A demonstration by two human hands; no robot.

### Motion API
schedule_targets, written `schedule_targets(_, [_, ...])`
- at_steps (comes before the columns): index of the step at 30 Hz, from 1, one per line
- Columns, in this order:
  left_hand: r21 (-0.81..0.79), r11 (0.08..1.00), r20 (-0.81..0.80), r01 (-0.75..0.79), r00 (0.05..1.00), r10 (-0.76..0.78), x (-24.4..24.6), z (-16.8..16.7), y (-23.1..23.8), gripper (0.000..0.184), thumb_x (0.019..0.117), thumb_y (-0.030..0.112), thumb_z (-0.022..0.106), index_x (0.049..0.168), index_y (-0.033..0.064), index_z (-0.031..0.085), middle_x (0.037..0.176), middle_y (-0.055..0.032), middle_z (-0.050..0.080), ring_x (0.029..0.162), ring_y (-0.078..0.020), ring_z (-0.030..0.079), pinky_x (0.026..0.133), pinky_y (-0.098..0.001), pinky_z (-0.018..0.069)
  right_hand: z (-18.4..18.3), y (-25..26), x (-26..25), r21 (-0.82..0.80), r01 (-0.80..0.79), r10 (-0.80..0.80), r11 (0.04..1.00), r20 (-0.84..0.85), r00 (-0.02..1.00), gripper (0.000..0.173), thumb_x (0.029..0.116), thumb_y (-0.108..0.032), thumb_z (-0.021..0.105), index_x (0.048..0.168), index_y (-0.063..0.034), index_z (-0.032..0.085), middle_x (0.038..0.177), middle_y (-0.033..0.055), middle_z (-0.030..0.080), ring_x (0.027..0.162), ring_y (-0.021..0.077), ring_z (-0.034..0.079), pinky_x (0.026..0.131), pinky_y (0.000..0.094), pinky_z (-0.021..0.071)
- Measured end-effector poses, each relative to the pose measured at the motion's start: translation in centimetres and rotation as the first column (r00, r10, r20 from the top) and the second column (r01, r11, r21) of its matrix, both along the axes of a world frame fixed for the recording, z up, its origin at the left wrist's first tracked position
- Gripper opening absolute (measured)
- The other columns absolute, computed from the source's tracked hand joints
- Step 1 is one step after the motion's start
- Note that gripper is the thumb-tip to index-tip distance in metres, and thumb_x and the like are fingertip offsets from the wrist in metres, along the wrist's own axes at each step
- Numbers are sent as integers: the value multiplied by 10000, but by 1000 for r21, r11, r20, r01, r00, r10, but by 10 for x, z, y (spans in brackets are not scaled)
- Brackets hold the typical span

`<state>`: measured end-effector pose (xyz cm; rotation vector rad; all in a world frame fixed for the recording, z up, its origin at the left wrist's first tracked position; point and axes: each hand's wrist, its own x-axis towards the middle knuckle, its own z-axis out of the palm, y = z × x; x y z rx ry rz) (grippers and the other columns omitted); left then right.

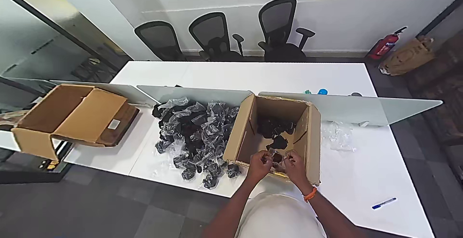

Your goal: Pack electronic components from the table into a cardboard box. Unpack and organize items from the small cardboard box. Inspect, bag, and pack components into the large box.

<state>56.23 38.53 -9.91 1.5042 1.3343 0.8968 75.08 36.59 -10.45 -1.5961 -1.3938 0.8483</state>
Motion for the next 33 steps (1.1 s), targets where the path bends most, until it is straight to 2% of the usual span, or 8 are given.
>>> schedule_targets(8, [93, 994, -124, -57, 990, 69, -23, 24, 3, 202, 874, 125, 655, 1039, 33, 727, 751, -12, 700, 608, -65, 630, 604, -261, 561, 4, -4, -4, 51, 59, -62, 997, 47, 997, 126, 917, -205, 606, 905, -92, 660, 939, 46, 644, 747, 113, 638, 618, 288, 563])
schedule_targets(12, [124, 992, -34, -7, 999, 12, -27, 32, 4, 203, 889, 112, 639, 1052, 22, 722, 798, -36, 715, 645, -80, 660, 629, -275, 586, 5, -7, 0, 258, -194, 143, 947, 204, 969, 220, 959, -263, 618, 1072, -145, 766, 1337, 108, 617, 1250, 219, 578, 1021, 395, 519])
schedule_targets(16, [202, 975, -33, 94, 996, -89, -20, 43, 3, 227, 885, 87, 639, 1077, 5, 726, 851, -55, 727, 699, -91, 672, 676, -282, 593, 19, -8, -4, 195, -400, 340, 895, 281, 898, 314, 1020, -222, 537, 1253, -242, 746, 1557, 138, 468, 1466, 280, 411, 1176, 455, 410])
schedule_targets(20, [266, 938, -29, 225, 974, -225, -3, 60, -2, 196, 903, 89, 661, 1063, 1, 731, 903, -80, 736, 756, -104, 693, 731, -294, 606, 36, -1, -5, -126, -408, 426, 904, 193, 884, 336, 1002, -202, 562, 1297, -77, 663, 1560, 137, 454, 1234, 192, 617, 1013, 355, 535])
schedule_targets(24, [281, 916, 17, 285, 953, -302, 2, 64, 0, 176, 948, 117, 662, 1068, 10, 735, 930, -68, 750, 832, -107, 716, 811, -314, 613, 32, 4, -5, -139, -306, 277, 942, -190, 942, 299, 886, -29, 662, 1185, -18, 657, 1054, 76, 718, 923, 131, 704, 830, 324, 602])
schedule_targets(26, [310, 927, 75, 209, 967, -244, -5, 60, 9, 184, 963, 143, 674, 1081, 19, 740, 1052, -77, 755, 983, -139, 723, 917, -361, 610, 32, 7, -1, -111, -299, 229, 948, -413, 881, 440, 874, 13, 703, 1306, -19, 625, 1114, 71, 745, 992, 144, 727, 891, 337, 625])
schedule_targets(30, [218, 973, 136, 80, 984, -111, -35, 37, 25, 401, 969, 214, 664, 1294, -19, 649, 1441, -166, 578, 1370, -248, 530, 1153, -423, 453, 29, 5, 11, -94, -283, 178, 955, -582, 794, 473, 863, 9, 719, 1324, 15, 614, 1195, 124, 723, 1071, 206, 710, 940, 392, 610])
schedule_targets(33, [-14, 992, 260, 129, 958, -121, -43, 36, 16, 467, 1009, 176, 609, 1421, -31, 532, 1413, -143, 595, 1276, -180, 597, 1082, -358, 512, 29, 0, 13, -108, -284, 138, 953, -679, 721, 419, 870, 4, 701, 1277, 26, 607, 1128, 137, 727, 1010, 218, 717, 887, 400, 619])
